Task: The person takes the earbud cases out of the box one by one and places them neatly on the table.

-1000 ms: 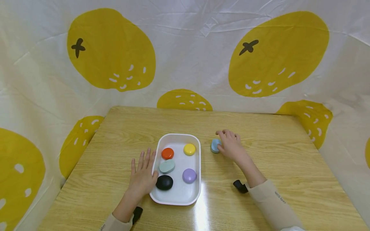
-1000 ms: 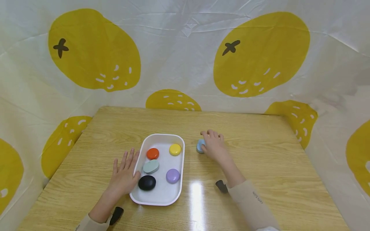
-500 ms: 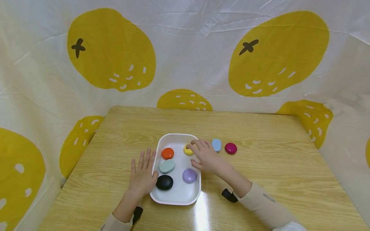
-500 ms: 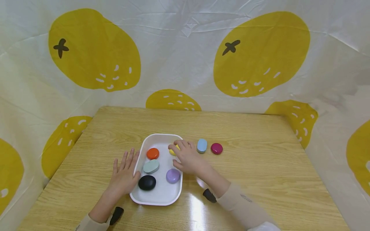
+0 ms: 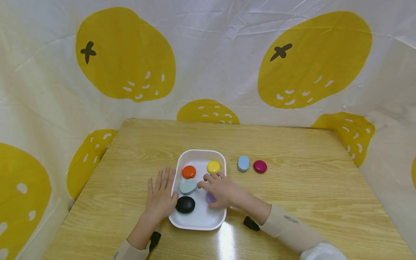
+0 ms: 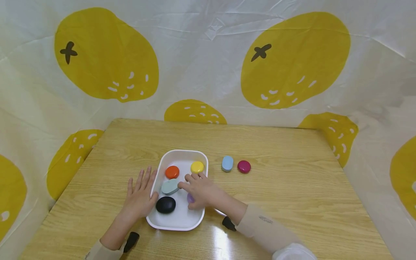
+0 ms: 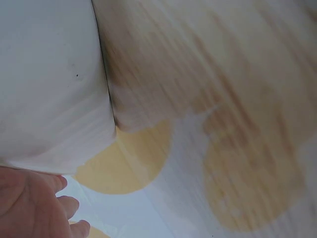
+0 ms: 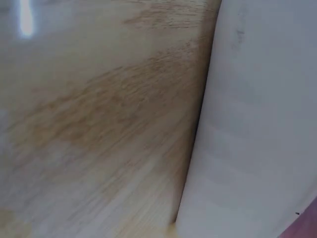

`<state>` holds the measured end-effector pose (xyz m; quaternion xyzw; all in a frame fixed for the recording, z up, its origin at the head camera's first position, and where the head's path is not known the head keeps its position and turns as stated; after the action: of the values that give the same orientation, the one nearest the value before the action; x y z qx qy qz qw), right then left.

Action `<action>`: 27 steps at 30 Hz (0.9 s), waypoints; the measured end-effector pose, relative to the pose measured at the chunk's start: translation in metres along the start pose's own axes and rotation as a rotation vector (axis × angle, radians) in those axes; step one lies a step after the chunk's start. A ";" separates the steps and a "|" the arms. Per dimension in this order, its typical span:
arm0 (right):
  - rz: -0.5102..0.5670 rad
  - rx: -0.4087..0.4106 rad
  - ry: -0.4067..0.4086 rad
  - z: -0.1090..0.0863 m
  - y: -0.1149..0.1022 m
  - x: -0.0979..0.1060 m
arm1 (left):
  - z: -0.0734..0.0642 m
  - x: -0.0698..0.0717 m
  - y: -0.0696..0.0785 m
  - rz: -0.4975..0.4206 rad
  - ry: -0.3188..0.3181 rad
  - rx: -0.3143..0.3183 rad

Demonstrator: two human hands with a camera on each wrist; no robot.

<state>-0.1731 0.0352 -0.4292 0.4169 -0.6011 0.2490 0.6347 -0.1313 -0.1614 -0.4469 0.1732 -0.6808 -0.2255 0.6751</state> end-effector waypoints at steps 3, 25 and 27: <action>-0.026 0.015 -0.045 0.001 -0.003 -0.001 | 0.000 0.000 0.000 -0.003 0.005 -0.005; -0.178 0.040 -0.202 0.009 -0.014 -0.007 | 0.000 0.001 0.001 -0.002 -0.005 0.001; -0.174 0.040 -0.200 0.010 -0.014 -0.008 | 0.000 0.000 0.001 -0.001 -0.003 -0.001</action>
<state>-0.1679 0.0212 -0.4405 0.5030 -0.6179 0.1620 0.5822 -0.1312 -0.1609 -0.4460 0.1729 -0.6816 -0.2264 0.6740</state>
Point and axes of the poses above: each hand's wrist, its own z-axis towards the middle knuckle, its own x-axis out of the back of the hand, y = z × x, the point moved 3 cm from there along z, towards the middle knuckle, and after that the axes turned 15 degrees about -z, right-handed, at the moved point
